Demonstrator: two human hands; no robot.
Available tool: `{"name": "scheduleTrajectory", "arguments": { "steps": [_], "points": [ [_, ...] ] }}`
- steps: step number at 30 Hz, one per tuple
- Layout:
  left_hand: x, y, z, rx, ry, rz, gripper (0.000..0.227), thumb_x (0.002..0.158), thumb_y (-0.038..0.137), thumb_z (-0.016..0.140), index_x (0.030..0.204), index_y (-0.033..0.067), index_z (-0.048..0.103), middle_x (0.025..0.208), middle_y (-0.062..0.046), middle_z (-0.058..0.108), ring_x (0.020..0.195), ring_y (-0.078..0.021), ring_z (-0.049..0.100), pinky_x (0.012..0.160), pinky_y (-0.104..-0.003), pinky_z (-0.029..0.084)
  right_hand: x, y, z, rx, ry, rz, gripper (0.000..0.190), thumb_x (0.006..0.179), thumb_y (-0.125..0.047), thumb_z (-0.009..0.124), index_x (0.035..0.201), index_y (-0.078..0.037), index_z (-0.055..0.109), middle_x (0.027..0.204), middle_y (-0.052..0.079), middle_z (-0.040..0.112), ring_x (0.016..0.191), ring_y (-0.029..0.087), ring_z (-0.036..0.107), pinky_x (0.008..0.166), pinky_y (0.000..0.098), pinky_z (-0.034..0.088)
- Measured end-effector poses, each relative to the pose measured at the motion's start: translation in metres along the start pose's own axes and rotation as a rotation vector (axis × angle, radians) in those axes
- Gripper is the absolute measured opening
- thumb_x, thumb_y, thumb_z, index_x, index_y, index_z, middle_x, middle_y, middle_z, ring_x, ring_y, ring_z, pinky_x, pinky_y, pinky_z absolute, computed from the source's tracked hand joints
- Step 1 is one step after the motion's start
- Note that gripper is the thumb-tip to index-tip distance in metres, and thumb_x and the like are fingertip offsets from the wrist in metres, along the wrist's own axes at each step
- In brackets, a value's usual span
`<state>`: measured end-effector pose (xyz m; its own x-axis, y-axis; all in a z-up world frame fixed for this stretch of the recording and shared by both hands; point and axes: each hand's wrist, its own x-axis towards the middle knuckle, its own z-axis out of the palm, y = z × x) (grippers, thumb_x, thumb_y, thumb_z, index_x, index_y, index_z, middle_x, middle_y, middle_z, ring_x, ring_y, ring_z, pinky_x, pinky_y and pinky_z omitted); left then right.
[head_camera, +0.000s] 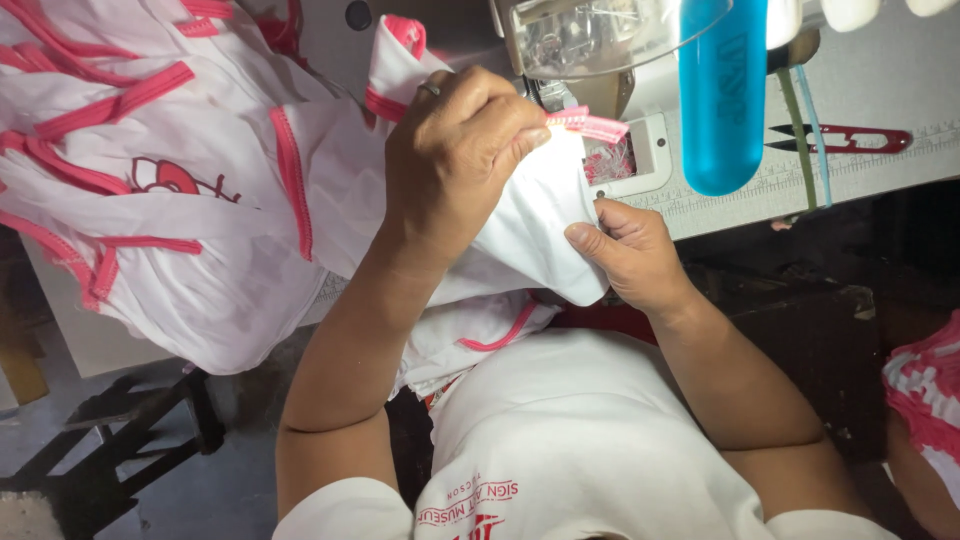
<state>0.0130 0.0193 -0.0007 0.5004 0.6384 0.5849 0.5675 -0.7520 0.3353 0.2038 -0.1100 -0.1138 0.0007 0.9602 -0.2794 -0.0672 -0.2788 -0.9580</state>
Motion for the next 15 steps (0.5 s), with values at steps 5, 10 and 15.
{"name": "scheduleTrajectory", "arguments": {
  "steps": [5,10,15],
  "points": [
    [0.010,-0.005,0.007,0.073,0.039,0.028,0.028,0.087,0.012,0.086,0.079,0.0116,0.060,0.084,0.000,0.054,0.073,-0.0242,0.053,0.067,-0.036,0.047,0.004,-0.005,0.002,0.092,-0.011,-0.016,0.022,0.098,-0.025,0.071,0.089,-0.005,0.066,0.079,-0.008,0.055,0.075,0.005,0.048,0.062,0.0207,0.040],
    [0.012,-0.022,0.009,0.021,0.015,0.046,0.025,0.082,0.016,0.090,0.081,0.0127,0.065,0.085,0.000,0.056,0.074,-0.0255,0.055,0.068,-0.037,0.048,0.004,-0.006,0.005,0.079,0.003,-0.052,0.022,0.098,-0.025,0.072,0.087,-0.005,0.067,0.077,-0.009,0.055,0.074,0.004,0.049,0.062,0.0202,0.040],
    [0.021,-0.064,0.005,-0.179,-0.055,0.129,0.017,0.091,0.009,0.091,0.087,0.0099,0.075,0.083,-0.001,0.069,0.076,-0.0226,0.060,0.065,-0.038,0.046,0.014,-0.002,0.010,0.021,0.043,-0.106,0.025,0.097,-0.024,0.074,0.083,-0.007,0.065,0.075,-0.011,0.048,0.073,0.004,0.043,0.061,0.0205,0.035]
  ]
}}
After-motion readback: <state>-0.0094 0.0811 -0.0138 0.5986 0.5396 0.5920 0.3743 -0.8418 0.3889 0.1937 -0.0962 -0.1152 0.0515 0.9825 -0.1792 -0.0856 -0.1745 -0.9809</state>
